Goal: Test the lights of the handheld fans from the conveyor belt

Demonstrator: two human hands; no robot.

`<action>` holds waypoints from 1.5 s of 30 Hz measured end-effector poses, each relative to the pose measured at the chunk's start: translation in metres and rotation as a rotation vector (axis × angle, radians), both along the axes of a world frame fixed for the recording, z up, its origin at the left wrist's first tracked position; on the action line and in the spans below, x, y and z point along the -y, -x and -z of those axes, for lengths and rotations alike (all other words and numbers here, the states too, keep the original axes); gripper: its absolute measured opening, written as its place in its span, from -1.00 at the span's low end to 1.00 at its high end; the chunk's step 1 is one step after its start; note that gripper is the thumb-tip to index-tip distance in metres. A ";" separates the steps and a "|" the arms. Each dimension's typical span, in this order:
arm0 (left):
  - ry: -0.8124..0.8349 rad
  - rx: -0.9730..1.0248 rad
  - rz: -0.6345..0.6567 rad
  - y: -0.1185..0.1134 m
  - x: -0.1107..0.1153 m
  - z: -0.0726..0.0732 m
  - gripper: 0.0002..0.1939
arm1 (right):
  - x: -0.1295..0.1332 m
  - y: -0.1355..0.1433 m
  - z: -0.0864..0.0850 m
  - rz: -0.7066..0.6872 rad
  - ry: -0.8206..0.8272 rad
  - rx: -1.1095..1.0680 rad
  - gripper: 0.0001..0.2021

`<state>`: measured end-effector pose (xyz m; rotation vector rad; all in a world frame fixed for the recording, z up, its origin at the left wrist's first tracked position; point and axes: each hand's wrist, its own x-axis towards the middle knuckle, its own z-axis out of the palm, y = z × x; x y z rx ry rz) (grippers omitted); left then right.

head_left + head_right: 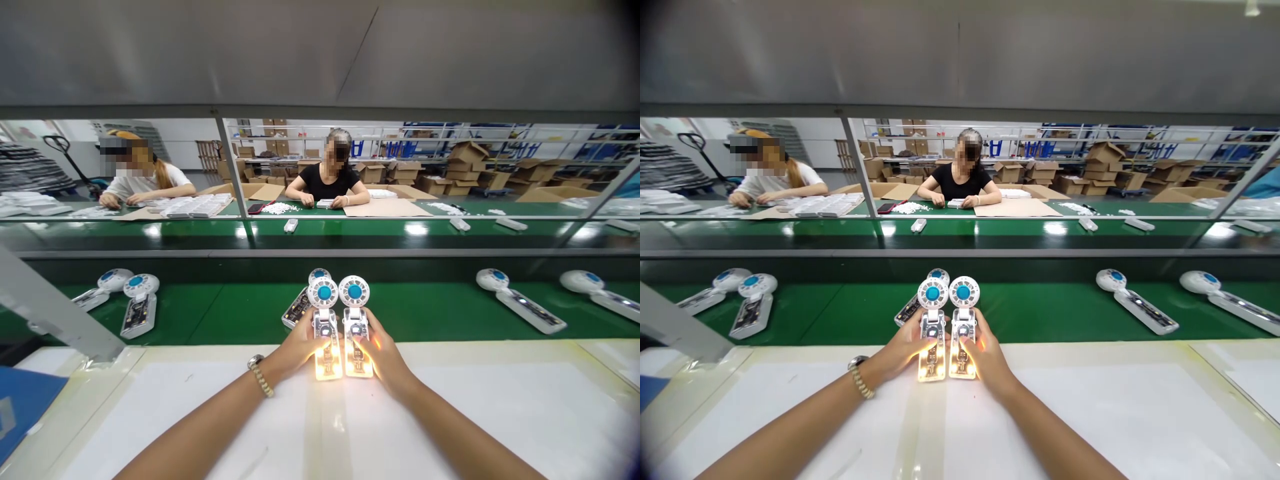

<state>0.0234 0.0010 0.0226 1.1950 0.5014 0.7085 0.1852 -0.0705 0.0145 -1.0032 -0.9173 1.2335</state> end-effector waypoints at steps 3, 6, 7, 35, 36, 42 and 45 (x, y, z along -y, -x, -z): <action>0.019 0.016 0.011 0.001 -0.001 0.003 -0.48 | 0.000 0.000 0.002 -0.012 -0.005 -0.017 -0.35; 0.059 0.016 0.022 0.001 -0.003 0.008 -0.46 | -0.001 0.000 0.004 -0.030 -0.012 -0.051 -0.30; 0.065 0.016 0.019 0.001 -0.004 0.009 -0.46 | -0.001 0.001 0.005 -0.032 -0.015 -0.059 -0.29; 0.043 0.038 0.084 0.002 -0.003 0.004 -0.43 | -0.005 0.002 0.018 -0.039 -0.099 -0.122 -0.28; 0.046 0.039 0.082 0.002 -0.003 0.004 -0.43 | -0.005 0.002 0.018 -0.038 -0.095 -0.123 -0.28; 0.057 0.012 0.089 0.003 -0.004 0.004 -0.42 | -0.005 0.001 0.018 -0.051 -0.086 -0.136 -0.27; 0.057 0.013 0.078 0.003 -0.004 0.004 -0.42 | -0.006 0.001 0.019 -0.049 -0.087 -0.143 -0.27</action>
